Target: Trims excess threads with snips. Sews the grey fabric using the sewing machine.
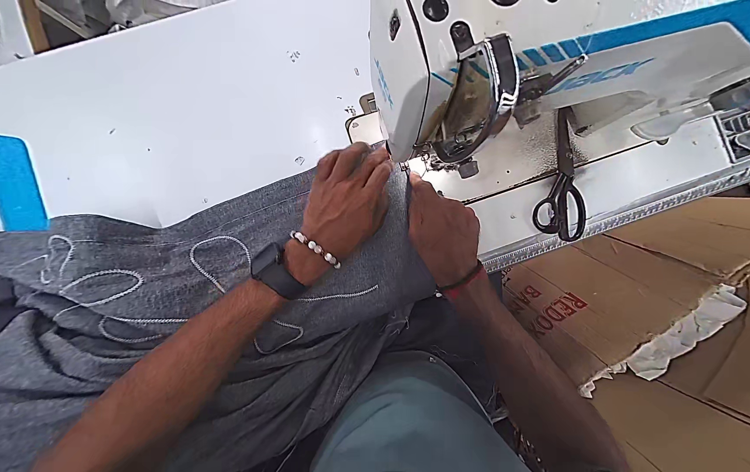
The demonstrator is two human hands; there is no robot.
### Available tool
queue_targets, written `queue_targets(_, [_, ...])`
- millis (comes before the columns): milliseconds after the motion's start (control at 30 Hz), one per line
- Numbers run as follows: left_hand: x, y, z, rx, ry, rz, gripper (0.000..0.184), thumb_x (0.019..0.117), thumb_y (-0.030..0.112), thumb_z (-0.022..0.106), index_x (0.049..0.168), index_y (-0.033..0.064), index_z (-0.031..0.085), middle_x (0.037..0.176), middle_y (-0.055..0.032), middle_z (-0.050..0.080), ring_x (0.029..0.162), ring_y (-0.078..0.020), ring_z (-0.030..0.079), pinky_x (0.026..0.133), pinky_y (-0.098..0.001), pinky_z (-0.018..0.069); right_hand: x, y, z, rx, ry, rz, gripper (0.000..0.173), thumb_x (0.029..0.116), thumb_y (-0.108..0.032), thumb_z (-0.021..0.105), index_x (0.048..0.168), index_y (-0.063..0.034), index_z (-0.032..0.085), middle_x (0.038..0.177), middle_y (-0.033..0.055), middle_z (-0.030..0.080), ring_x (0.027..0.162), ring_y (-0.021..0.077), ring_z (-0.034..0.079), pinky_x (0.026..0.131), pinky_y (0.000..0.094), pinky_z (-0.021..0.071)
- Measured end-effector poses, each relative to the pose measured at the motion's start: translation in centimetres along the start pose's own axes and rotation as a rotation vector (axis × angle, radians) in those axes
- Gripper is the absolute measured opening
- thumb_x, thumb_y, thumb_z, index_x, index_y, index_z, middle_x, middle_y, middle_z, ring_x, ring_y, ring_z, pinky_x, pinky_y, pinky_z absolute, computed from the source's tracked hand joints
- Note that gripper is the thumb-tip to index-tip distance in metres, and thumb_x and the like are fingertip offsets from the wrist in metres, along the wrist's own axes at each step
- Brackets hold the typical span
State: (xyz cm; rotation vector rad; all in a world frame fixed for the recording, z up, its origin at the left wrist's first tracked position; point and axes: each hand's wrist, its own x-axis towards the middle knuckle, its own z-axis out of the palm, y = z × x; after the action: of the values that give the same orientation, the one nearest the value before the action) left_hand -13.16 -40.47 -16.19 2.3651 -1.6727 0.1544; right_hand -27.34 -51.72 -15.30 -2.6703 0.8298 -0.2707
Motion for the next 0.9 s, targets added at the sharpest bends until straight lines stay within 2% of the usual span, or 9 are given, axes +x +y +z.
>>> queue_targets(133, [-1.5,1.6,0.1,-0.215,-0.041,-0.034,0.044,0.1039,0.025,0.044,0.142,0.0078,0.059,0.156,-0.0076,0.051,0.151,-0.0273,0.037,0.124,-0.0438,0.0301,-0.2,2.9,-2.0,0.112,0.080,-0.005,0.028,0.1055,-0.025,0.052,0.122,-0.0118,0.071,0.084,0.0090,0.071,0.066,0.0252,0.068,0.053,0.0457,0.0530])
queue_targets(167, [-1.5,1.4,0.2,-0.212,-0.041,-0.018,0.044,0.1041,0.026,0.044,0.142,0.0086,0.059,0.156,-0.0068,0.050,0.151,-0.0270,0.037,0.124,-0.0439,0.0295,-0.1,4.7,-2.6,0.046,0.170,0.000,0.028,0.1048,-0.027,0.055,0.122,-0.0120,0.071,0.097,0.0093,0.072,0.082,0.0253,0.070,0.066,0.0459,0.0573])
queue_targets(233, [-1.4,0.9,0.6,-0.196,-0.028,-0.003,0.043,0.1041,0.027,0.044,0.141,0.0107,0.060,0.155,-0.0053,0.051,0.150,-0.0266,0.038,0.123,-0.0443,0.0305,0.4,9.5,-3.6,-0.091,0.240,0.026,0.037,0.1059,-0.031,0.051,0.135,-0.0130,0.065,0.134,0.0151,0.063,0.126,0.0357,0.057,0.099,0.0550,0.0480])
queue_targets(300, [-1.2,0.5,1.1,-0.187,0.004,0.000,0.042,0.1039,0.028,0.044,0.138,0.0130,0.063,0.152,-0.0041,0.055,0.147,-0.0258,0.042,0.121,-0.0440,0.0334,0.7,14.1,-3.8,-0.156,0.232,0.074,0.045,0.1097,-0.033,0.040,0.143,-0.0086,0.058,0.152,0.0181,0.049,0.141,0.0417,0.043,0.110,0.0603,0.0404])
queue_targets(367, [-0.9,0.5,1.2,-0.187,0.005,0.006,0.041,0.1039,0.028,0.044,0.138,0.0133,0.063,0.151,-0.0042,0.055,0.146,-0.0257,0.043,0.121,-0.0443,0.0337,0.6,16.4,-4.0,-0.147,0.268,0.119,0.042,0.1103,-0.024,0.036,0.141,-0.0072,0.060,0.155,0.0121,0.048,0.144,0.0361,0.043,0.115,0.0548,0.0395])
queue_targets(600, [-1.3,0.9,0.3,-0.181,-0.019,0.020,0.040,0.1033,0.025,0.046,0.137,0.0120,0.065,0.154,-0.0039,0.053,0.150,-0.0273,0.039,0.123,-0.0455,0.0309,5.1,11.6,-3.6,-0.069,0.285,-0.128,0.030,0.1021,-0.009,0.049,0.126,-0.0005,0.065,0.137,0.0186,0.063,0.137,0.0348,0.054,0.115,0.0497,0.0425])
queue_targets(700, [-1.2,-0.1,1.1,-0.192,0.004,0.073,0.040,0.1051,0.028,0.045,0.138,0.0169,0.065,0.153,-0.0005,0.054,0.149,-0.0251,0.040,0.122,-0.0441,0.0324,8.9,11.6,-2.9,-0.152,0.236,-0.166,0.024,0.0944,-0.004,0.052,0.110,-0.0001,0.070,0.111,0.0212,0.070,0.114,0.0398,0.065,0.097,0.0543,0.0512])
queue_targets(833, [-1.2,-1.2,1.1,-0.213,0.013,0.114,0.041,0.1055,0.028,0.043,0.140,0.0197,0.064,0.152,0.0013,0.055,0.148,-0.0248,0.042,0.122,-0.0446,0.0328,5.5,11.1,-4.5,-0.129,0.078,-0.084,0.021,0.0960,-0.015,0.057,0.110,-0.0050,0.070,0.107,0.0240,0.064,0.102,0.0451,0.063,0.080,0.0612,0.0502])
queue_targets(900, [-1.1,-1.2,1.1,-0.205,0.015,0.113,0.043,0.1048,0.028,0.043,0.142,0.0199,0.063,0.152,0.0012,0.056,0.148,-0.0255,0.042,0.122,-0.0453,0.0325,2.5,9.9,-4.0,-0.029,0.069,-0.071,0.023,0.0957,-0.015,0.058,0.113,-0.0100,0.072,0.107,0.0201,0.062,0.095,0.0391,0.063,0.072,0.0546,0.0525])
